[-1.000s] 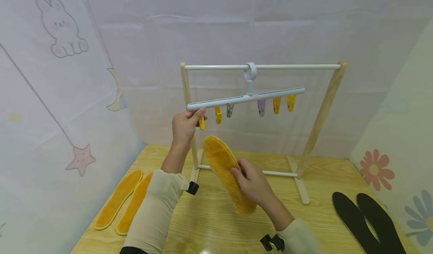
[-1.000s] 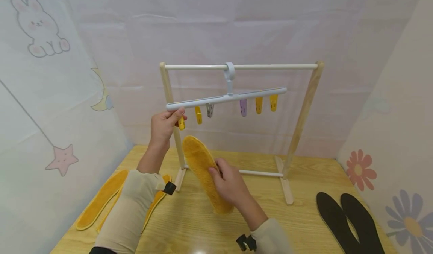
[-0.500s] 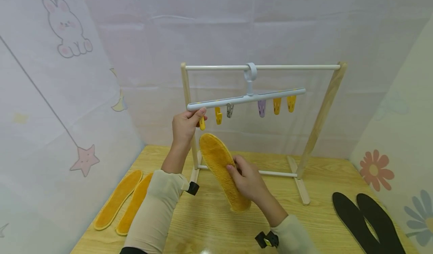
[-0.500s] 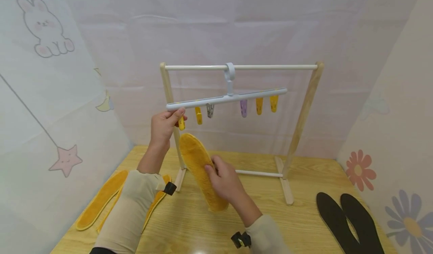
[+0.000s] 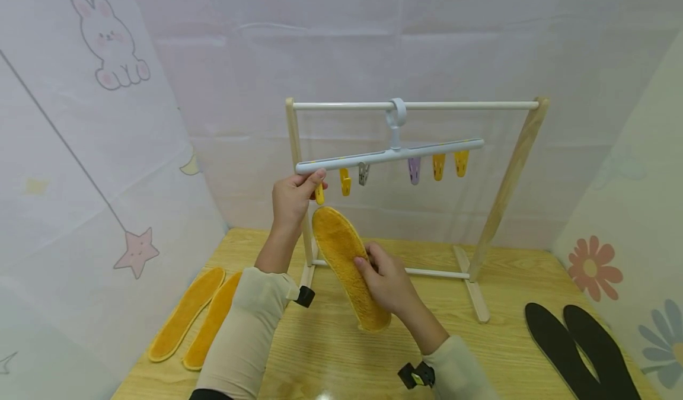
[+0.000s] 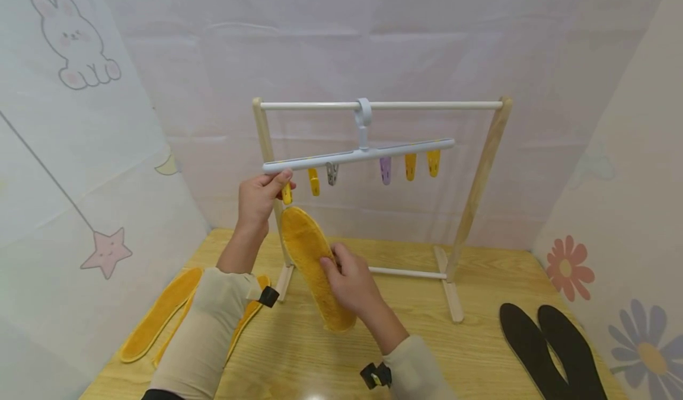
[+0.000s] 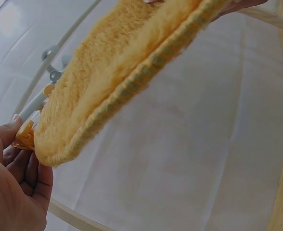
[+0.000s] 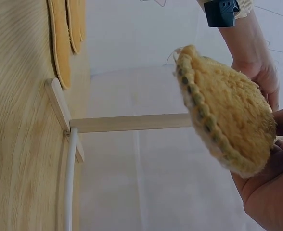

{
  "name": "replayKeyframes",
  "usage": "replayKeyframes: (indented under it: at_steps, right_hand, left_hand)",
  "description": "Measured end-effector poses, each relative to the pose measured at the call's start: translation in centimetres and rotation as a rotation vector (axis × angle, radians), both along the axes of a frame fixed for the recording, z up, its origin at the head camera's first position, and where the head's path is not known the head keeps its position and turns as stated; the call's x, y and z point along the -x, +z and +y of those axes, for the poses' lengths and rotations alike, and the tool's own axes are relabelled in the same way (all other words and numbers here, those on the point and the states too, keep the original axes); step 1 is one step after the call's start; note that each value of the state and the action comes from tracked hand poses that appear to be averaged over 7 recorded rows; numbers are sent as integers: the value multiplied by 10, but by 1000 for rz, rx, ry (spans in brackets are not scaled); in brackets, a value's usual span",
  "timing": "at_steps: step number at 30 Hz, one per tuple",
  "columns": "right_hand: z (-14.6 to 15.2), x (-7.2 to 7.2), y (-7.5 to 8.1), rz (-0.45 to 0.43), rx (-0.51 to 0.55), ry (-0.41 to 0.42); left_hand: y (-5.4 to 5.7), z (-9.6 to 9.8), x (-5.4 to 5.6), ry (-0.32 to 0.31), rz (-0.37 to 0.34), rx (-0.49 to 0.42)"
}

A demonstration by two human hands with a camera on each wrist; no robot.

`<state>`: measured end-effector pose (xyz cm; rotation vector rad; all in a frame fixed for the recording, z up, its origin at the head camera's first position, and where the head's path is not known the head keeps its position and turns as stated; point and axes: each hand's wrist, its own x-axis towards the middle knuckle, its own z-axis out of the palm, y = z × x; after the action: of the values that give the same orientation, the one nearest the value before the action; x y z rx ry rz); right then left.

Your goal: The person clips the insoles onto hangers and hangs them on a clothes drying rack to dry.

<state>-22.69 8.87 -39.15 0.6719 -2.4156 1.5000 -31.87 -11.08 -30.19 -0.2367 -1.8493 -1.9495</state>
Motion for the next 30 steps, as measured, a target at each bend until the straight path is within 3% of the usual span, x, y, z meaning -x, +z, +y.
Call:
replayKeyframes:
  at_steps: [10,30]
  right_hand:
    - [-6,2,0,28,36,-16]
    - [-16,7,-2,-16,141,-11]
  left_hand:
    - [0,0,0,-6,3,-1]
    - [0,1,-2,0,-8,-4]
